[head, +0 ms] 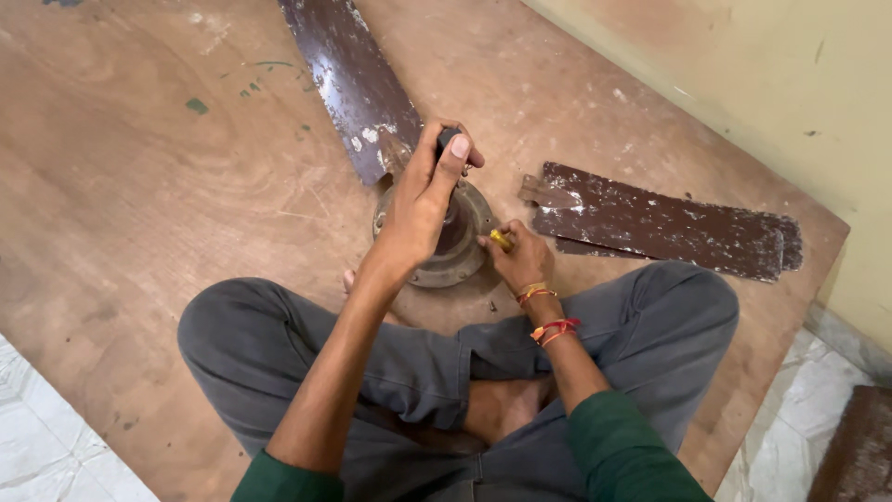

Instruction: The person sits on the floor and uses a yellow-handled screwdriver to tighten screws on the central hub of a ceiling fan. The fan blades are detached and placed nearby on the floor. The person rotates the hub to access different screw positions.

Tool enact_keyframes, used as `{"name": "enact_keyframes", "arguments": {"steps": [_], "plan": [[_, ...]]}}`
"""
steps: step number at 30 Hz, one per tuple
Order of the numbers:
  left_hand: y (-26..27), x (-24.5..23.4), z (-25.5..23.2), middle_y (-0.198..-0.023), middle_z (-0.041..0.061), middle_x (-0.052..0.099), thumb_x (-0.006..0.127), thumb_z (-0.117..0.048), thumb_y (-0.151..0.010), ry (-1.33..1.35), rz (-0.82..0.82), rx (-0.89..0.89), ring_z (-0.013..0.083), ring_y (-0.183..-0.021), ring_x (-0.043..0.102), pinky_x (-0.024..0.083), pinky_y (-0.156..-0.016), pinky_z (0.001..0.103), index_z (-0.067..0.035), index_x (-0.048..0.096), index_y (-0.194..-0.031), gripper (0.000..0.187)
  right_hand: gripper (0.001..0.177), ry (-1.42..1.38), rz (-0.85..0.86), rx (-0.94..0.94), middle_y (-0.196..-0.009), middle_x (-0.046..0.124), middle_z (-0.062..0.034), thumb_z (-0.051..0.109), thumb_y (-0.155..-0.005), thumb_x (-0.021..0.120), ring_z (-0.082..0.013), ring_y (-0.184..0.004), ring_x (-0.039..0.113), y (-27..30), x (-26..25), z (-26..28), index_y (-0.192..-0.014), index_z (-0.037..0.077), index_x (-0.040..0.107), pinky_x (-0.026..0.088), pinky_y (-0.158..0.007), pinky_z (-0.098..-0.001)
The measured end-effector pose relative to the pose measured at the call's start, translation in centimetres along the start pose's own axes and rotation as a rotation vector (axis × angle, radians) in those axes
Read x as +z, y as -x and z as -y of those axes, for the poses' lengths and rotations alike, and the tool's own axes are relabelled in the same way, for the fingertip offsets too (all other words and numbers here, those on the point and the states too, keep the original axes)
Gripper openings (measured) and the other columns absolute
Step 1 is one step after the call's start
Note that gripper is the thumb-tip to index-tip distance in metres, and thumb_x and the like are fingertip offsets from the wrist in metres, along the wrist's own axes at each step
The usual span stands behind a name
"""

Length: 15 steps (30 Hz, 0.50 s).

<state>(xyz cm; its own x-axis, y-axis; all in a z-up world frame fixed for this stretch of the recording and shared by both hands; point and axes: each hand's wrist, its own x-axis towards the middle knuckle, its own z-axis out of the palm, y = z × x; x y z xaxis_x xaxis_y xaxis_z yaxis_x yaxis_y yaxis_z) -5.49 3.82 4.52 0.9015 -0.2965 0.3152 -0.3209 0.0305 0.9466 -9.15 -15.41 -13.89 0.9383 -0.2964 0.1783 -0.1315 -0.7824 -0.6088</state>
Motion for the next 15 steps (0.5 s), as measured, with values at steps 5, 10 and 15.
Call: {"name": "enact_keyframes", "arguments": {"steps": [5,10,15], "plan": [[-0.12,-0.14,-0.08,-0.100,0.003,0.062,0.042,-0.049,-0.110,-0.002,-0.003,-0.005,0.0139,-0.093,0.052,0.045,-0.090,0.029,-0.007,0.055,-0.115,0.045,0.027,0.023,0.018,0.005,-0.080,0.074,-0.0136,0.040,-0.089,0.075,-0.0366,-0.075,0.071,0.32,-0.19,0.31,-0.100,0.016,0.071,0.053,-0.062,-0.0468],[0.07,-0.17,-0.36,-0.101,0.003,0.062,0.041,-0.049,-0.111,-0.003,-0.004,0.005,0.0138,-0.095,0.053,0.045,-0.093,0.029,-0.006,0.055,-0.115,0.045,0.038,0.100,0.022,0.003,-0.078,0.072,-0.0149,0.046,-0.087,0.080,-0.0375,-0.073,0.070,0.14,-0.60,0.57,-0.092,0.011,0.066,0.052,-0.061,-0.0478],[0.08,-0.30,-0.12,-0.099,0.004,0.062,0.042,-0.050,-0.110,-0.006,-0.024,-0.035,0.0152,-0.091,0.051,0.045,-0.089,0.029,-0.006,0.055,-0.116,0.046,0.031,-0.033,0.076,-0.008,-0.076,0.073,-0.0126,0.039,-0.086,0.072,-0.0354,-0.071,0.071,0.65,-0.47,0.48,-0.109,0.018,0.070,0.052,-0.060,-0.0473]]}}
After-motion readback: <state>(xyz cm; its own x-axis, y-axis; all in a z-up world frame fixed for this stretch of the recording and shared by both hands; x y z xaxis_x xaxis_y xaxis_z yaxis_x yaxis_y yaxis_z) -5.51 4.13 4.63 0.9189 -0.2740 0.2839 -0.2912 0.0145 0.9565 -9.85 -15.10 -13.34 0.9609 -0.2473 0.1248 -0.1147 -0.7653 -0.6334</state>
